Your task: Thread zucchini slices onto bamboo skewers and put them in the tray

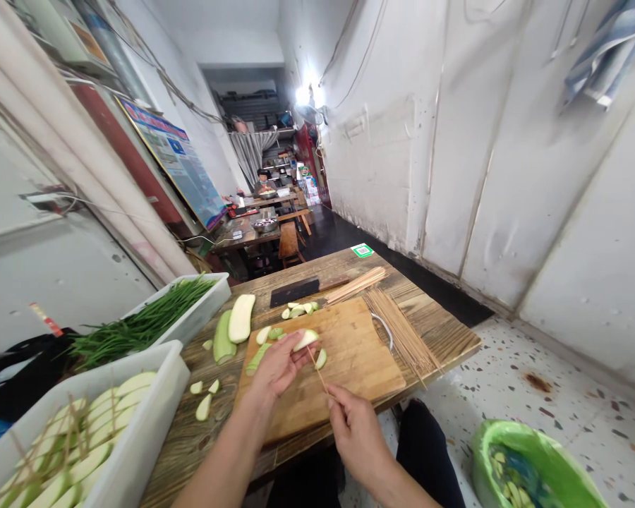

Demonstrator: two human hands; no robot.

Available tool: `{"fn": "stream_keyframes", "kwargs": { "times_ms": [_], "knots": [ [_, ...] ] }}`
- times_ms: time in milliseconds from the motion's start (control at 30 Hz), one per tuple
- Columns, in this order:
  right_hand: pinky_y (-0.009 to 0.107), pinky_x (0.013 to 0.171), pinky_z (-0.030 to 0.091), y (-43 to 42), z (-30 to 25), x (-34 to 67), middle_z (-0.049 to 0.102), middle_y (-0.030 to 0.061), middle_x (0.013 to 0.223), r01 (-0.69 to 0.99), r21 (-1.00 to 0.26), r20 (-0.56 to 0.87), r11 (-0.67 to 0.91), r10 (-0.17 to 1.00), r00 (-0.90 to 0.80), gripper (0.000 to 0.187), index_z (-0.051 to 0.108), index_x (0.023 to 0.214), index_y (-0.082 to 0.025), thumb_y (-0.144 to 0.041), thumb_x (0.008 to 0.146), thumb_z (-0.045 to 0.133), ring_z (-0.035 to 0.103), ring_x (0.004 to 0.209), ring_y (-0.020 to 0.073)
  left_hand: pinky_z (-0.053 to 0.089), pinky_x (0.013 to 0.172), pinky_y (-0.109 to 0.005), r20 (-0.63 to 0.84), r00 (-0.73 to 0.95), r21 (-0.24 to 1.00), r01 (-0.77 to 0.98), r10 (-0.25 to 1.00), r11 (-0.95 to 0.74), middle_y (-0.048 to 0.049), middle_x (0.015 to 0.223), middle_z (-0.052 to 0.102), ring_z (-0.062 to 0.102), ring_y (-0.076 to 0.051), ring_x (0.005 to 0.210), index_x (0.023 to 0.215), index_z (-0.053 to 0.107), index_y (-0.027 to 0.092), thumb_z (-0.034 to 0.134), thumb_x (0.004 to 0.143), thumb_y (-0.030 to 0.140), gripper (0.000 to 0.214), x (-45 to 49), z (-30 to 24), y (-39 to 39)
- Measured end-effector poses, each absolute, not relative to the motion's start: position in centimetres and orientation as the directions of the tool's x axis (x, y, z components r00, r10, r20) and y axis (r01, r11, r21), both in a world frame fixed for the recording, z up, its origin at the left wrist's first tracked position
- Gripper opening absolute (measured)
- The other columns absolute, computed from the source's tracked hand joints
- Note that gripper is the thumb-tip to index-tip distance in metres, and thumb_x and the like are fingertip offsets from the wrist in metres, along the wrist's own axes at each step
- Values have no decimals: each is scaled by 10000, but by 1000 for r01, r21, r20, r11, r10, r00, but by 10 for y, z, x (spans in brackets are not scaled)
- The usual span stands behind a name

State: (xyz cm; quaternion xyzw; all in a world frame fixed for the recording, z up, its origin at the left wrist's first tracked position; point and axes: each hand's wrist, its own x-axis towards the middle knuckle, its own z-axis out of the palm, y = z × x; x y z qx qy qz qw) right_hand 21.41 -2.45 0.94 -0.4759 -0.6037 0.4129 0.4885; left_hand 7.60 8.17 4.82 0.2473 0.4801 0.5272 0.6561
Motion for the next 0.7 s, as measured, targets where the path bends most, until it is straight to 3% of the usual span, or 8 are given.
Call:
{"fn": "stream_keyframes", "kwargs": {
  "times_ms": [100,233,367,700],
  "knots": [
    [343,776,523,-26,6,210,727,92,836,175,-969,172,176,984,-37,362,657,1143,-139,-316,903,451,666,784,221,565,591,-255,-376,-28,825,-466,926,321,-131,753,708,680,-166,629,852,611,76,561,819,103,66,79,49,83],
    [276,571,504,-24,0,205,637,13,579,139,-982,131,129,991,1,397,647,1145,-127,-376,900,458,568,514,161,570,621,-261,-378,-33,817,-483,925,316,-137,748,705,684,-170,647,804,612,70,555,818,85,61,83,50,84],
    [235,482,449,-18,-3,200,577,-11,533,84,-990,113,111,993,16,435,661,1111,-128,-450,892,466,528,482,143,566,595,-252,-387,-30,814,-480,922,326,-133,719,701,677,-165,617,777,620,65,573,803,73,54,84,50,82],
    [253,490,473,-12,1,194,548,-4,488,70,-984,171,166,983,74,460,704,1022,-167,-511,889,429,566,529,178,567,594,-256,-370,-20,835,-445,929,323,-137,737,707,681,-173,625,779,638,64,596,787,79,46,84,50,82]
  ]
}}
